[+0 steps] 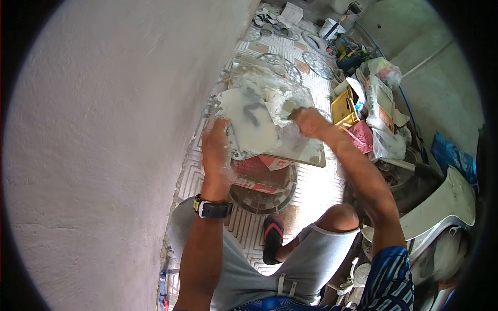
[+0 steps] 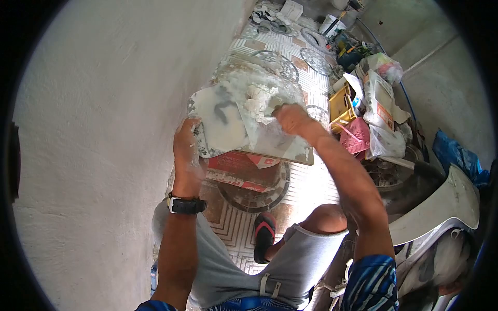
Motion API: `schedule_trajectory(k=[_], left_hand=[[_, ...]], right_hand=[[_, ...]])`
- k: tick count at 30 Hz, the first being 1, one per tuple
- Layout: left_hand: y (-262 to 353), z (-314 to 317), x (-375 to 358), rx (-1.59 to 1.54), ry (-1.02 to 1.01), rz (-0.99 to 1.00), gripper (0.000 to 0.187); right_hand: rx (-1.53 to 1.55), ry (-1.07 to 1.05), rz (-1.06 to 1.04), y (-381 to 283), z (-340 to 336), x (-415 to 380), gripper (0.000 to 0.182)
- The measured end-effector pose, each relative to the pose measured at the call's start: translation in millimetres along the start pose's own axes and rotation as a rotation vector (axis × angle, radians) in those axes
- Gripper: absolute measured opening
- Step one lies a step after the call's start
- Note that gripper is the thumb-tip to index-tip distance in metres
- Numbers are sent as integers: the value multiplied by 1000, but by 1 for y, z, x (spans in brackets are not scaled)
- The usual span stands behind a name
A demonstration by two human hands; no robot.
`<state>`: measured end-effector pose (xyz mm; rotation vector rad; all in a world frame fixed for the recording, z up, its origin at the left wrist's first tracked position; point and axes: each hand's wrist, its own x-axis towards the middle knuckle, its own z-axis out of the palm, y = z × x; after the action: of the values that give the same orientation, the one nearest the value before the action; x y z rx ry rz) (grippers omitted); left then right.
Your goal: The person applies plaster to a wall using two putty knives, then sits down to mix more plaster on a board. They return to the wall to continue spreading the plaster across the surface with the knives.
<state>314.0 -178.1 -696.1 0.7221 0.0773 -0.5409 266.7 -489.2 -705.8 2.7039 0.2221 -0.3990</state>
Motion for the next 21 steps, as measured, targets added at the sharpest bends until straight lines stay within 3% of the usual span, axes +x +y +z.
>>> schedule_trajectory(k=[1, 2, 5, 7, 8, 11, 12, 13, 15, 17, 18, 21], left_hand=[[-1, 0, 0, 23, -18, 15, 28], [3, 3, -2, -5, -21, 11, 28], [14, 10, -9, -58, -16, 1, 28], [9, 4, -5, -54, 8, -4, 28], [8, 5, -5, -44, 1, 5, 28], [8, 6, -6, -24, 4, 16, 28], [11, 7, -7, -23, 18, 11, 28], [14, 7, -8, -22, 32, 6, 28], [15, 3, -8, -29, 18, 4, 28], [13, 1, -8, -24, 19, 4, 28], [9, 0, -7, -16, 27, 5, 28], [11, 3, -8, -16, 37, 17, 28]], right_hand=[[108, 82, -43, 12, -23, -9, 43], [133, -44, 96, 11, -58, -15, 46], [-9, 190, 252, 15, -41, 4, 40], [-91, -90, 188, -7, -14, 4, 38], [-32, 41, 46, -11, -3, 2, 37], [175, 58, -3, 18, -40, -13, 39], [160, -25, 137, 19, -63, -12, 43], [38, 81, 137, 22, -60, -9, 38], [-38, 76, 282, 11, -36, 7, 29], [76, -71, 108, -7, -5, 11, 22], [-11, -53, 6, -7, -7, 3, 28], [138, -110, 163, 12, -60, -3, 33]])
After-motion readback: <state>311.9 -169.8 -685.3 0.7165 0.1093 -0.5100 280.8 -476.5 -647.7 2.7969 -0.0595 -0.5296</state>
